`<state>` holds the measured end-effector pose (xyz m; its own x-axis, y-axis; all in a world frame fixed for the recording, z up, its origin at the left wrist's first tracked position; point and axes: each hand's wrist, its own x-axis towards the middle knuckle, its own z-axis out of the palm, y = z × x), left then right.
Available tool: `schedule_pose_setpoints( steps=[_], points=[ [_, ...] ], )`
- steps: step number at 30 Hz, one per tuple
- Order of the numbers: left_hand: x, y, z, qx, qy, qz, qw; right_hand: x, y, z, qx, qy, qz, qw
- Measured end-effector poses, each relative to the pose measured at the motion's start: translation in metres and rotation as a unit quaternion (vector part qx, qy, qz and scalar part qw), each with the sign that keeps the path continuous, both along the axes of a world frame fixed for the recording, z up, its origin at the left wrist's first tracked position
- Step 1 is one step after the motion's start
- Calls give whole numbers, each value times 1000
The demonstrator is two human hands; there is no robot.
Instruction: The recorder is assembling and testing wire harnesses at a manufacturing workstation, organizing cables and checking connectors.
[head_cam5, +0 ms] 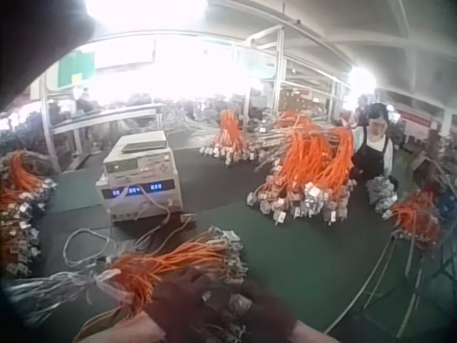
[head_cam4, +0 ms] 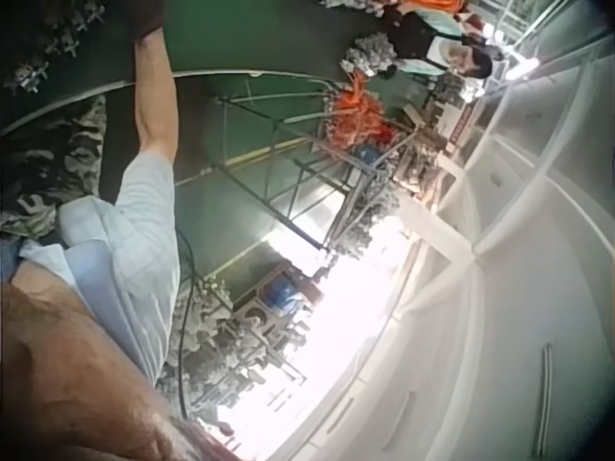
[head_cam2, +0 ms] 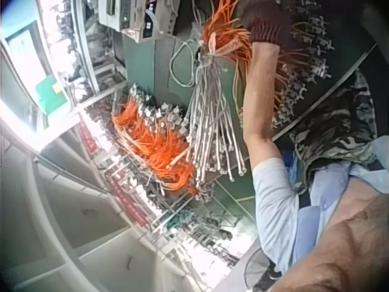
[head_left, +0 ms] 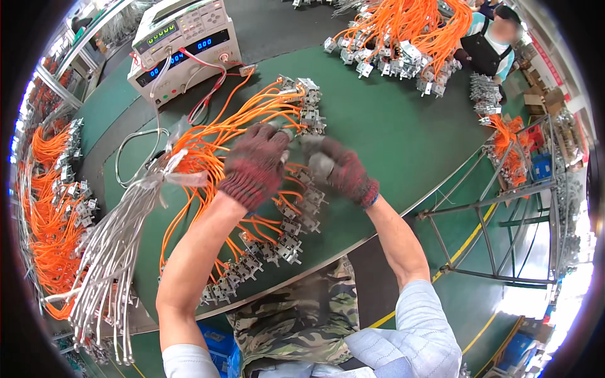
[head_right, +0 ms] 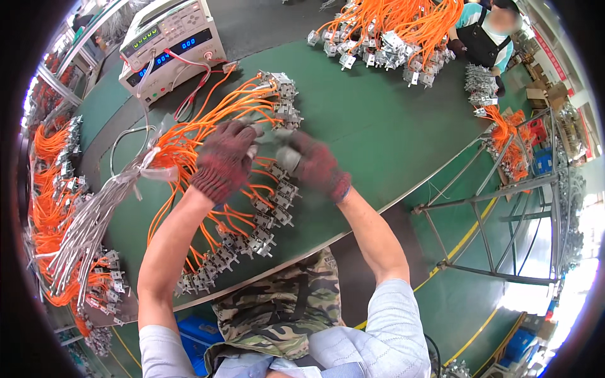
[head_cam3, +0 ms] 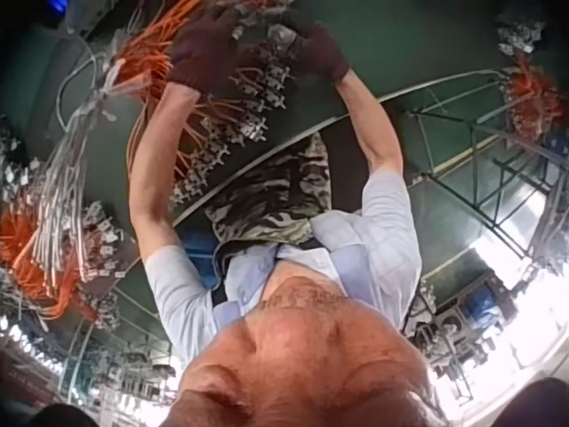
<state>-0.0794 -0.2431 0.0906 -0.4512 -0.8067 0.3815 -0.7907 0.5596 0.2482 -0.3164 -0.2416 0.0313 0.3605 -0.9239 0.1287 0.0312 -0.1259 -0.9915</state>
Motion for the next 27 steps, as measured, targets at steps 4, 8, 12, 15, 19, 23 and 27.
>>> schedule_pose_setpoints(
  steps=[4, 8, 12, 15, 19, 23, 27],
  points=[
    [-13, -28, -2, 44, -79, 56, 994, -10, -41, 14, -40, 175, -183, 967],
    [-28, -52, -6, 42, -98, 106, 989, 0, -56, 9, -69, 195, -78, 975],
    [-26, -69, -6, 40, -114, 108, 987, 20, -70, -6, -168, 492, -158, 840],
    [-20, -75, -8, 27, -123, 96, 987, 21, -74, 5, -131, 442, -126, 878],
    [-22, -71, 6, 105, -139, 102, 980, 17, -57, 39, -77, 518, -30, 851],
    [-30, -50, -5, 97, -193, 43, 975, -4, -23, 40, -145, 551, 38, 821],
    [-38, -58, -12, 193, -177, 65, 963, -6, -3, 36, -139, 550, 27, 823]
  ],
)
